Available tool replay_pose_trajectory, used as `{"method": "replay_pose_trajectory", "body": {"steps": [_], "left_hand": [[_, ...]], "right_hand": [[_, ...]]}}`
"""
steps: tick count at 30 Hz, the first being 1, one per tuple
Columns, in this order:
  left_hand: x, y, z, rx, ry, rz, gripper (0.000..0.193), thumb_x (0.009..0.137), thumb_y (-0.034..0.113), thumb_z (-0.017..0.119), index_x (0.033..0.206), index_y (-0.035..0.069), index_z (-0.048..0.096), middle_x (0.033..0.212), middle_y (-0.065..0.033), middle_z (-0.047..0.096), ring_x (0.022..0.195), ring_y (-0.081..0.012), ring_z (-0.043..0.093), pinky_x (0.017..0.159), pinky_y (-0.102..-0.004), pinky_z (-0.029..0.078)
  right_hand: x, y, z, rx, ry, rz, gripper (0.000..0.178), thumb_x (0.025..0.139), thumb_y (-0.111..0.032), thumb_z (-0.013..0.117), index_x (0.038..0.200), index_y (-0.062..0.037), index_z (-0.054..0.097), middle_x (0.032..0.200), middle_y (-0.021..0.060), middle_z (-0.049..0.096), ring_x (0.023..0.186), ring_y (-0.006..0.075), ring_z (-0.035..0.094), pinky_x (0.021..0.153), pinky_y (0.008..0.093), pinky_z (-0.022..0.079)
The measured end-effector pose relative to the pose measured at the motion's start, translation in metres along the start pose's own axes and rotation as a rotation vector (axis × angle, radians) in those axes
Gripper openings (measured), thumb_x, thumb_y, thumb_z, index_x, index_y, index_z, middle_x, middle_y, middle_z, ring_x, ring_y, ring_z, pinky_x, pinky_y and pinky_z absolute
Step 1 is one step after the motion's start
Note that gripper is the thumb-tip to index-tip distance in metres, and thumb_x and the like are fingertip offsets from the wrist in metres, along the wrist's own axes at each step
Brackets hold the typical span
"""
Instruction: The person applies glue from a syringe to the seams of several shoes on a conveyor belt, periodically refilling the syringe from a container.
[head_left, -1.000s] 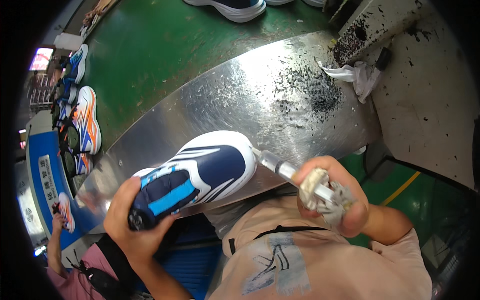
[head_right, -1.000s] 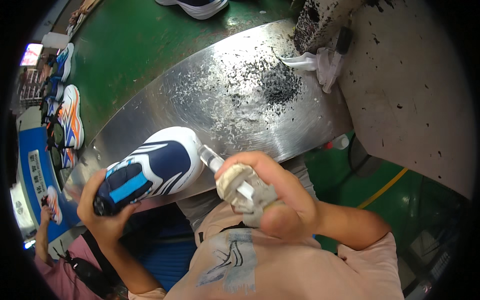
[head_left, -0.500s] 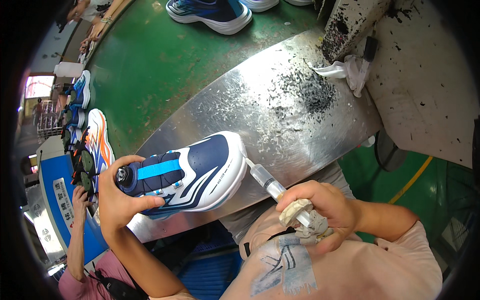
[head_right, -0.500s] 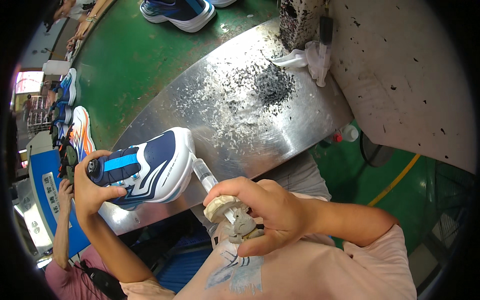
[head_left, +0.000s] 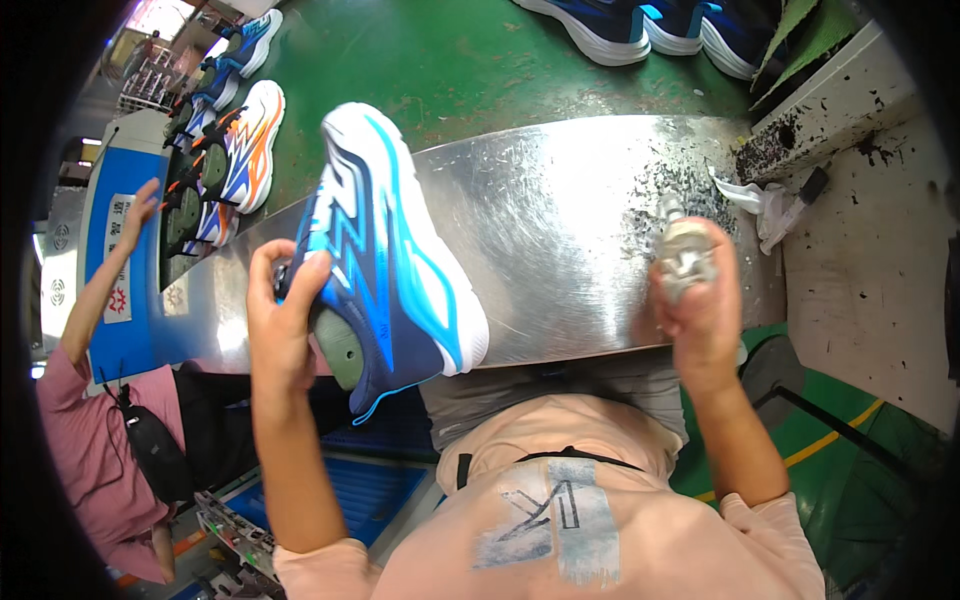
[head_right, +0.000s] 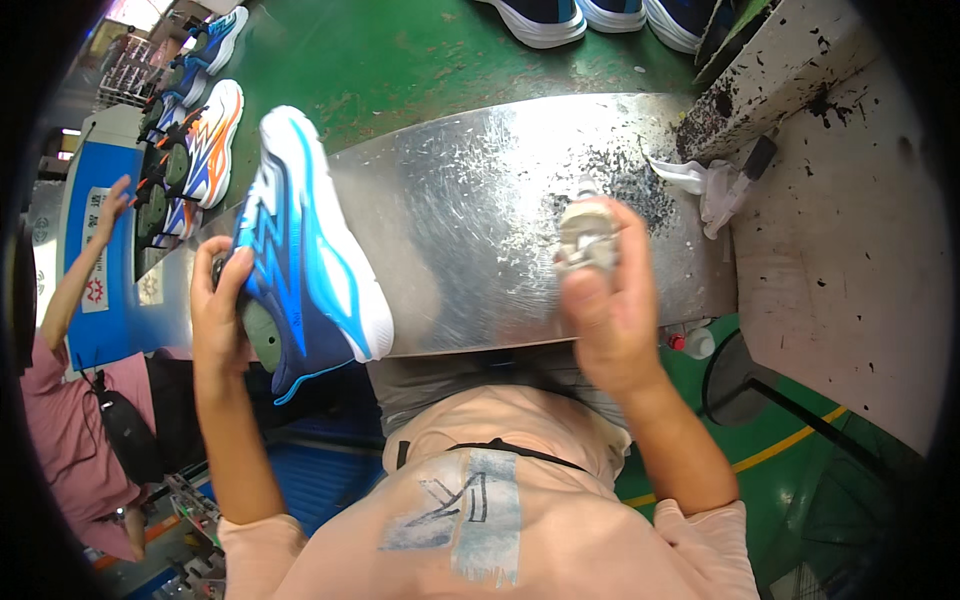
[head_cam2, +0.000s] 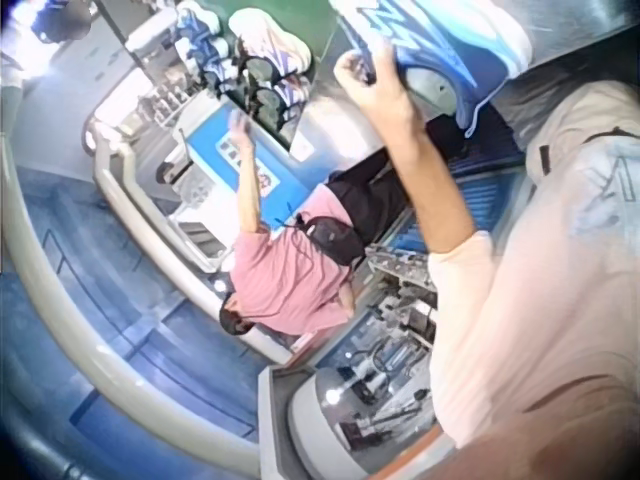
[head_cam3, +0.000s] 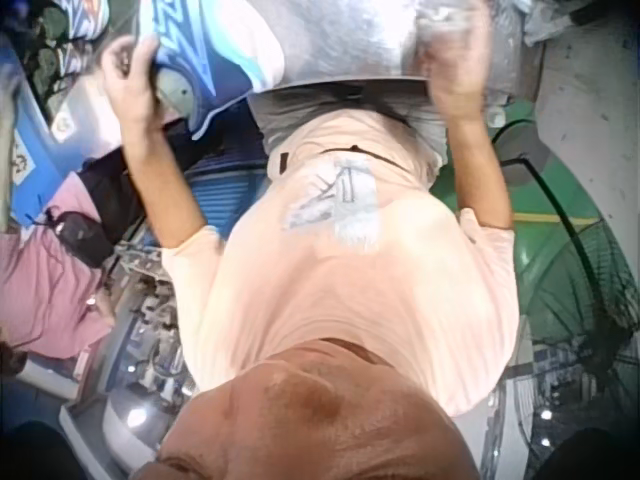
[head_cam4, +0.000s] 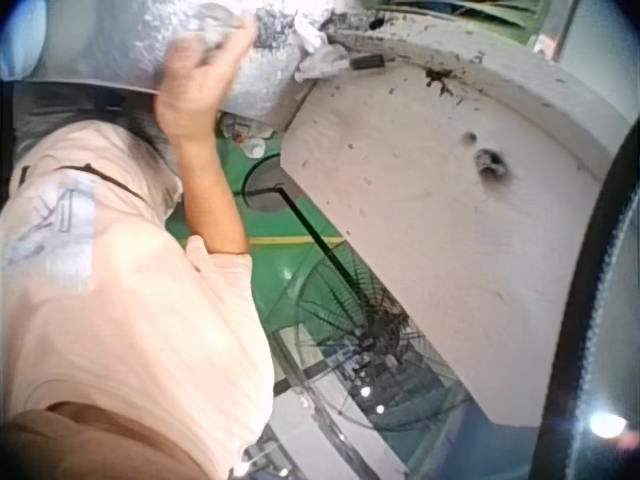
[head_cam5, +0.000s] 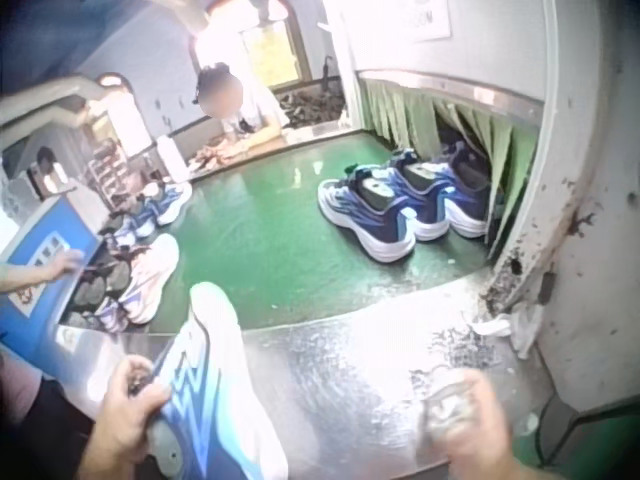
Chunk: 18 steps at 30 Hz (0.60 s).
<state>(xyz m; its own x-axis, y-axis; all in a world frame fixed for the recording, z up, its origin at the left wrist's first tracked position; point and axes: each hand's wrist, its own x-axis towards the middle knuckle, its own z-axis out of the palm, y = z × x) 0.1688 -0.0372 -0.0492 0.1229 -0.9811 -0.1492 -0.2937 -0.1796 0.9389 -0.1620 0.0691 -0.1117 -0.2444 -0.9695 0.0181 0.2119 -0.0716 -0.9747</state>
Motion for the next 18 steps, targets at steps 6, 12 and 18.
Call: {"method": "replay_pose_trajectory", "body": {"steps": [6, 12, 18], "left_hand": [[-0.031, -0.007, 0.037, -0.243, 0.112, 0.068, 0.043, 0.086, 0.016, 0.069, 0.12, 0.003, 0.047, 0.102, -0.0059, 0.056, 0.087, -0.0116, 0.056, 0.08, -0.0241, 0.046], [-0.041, 0.025, 0.059, 0.082, 0.029, 0.25, 0.049, 0.084, 0.011, 0.07, 0.125, 0.001, 0.046, 0.108, -0.0079, 0.056, 0.092, -0.0115, 0.056, 0.08, -0.0244, 0.047], [-0.033, 0.02, 0.06, 0.35, 0.139, 0.404, 0.049, 0.08, 0.024, 0.072, 0.118, -0.001, 0.053, 0.112, -0.0151, 0.053, 0.101, -0.0235, 0.054, 0.091, -0.0333, 0.041]], "right_hand": [[0.002, 0.005, 0.043, -0.037, -0.19, -0.008, 0.079, 0.074, -0.017, 0.08, 0.133, -0.0055, 0.029, 0.111, 0.0064, 0.049, 0.096, 0.0121, 0.052, 0.081, 0.0268, 0.046], [0.031, 0.008, 0.072, 0.017, -0.243, 0.148, 0.071, 0.076, 0.003, 0.072, 0.131, -0.0081, 0.029, 0.117, 0.01, 0.053, 0.102, 0.0147, 0.053, 0.084, 0.0288, 0.049], [0.032, 0.012, 0.071, 0.052, -0.246, 0.192, 0.07, 0.076, 0.004, 0.071, 0.131, -0.0074, 0.029, 0.12, 0.0112, 0.053, 0.105, 0.0154, 0.055, 0.085, 0.0286, 0.051]]}}
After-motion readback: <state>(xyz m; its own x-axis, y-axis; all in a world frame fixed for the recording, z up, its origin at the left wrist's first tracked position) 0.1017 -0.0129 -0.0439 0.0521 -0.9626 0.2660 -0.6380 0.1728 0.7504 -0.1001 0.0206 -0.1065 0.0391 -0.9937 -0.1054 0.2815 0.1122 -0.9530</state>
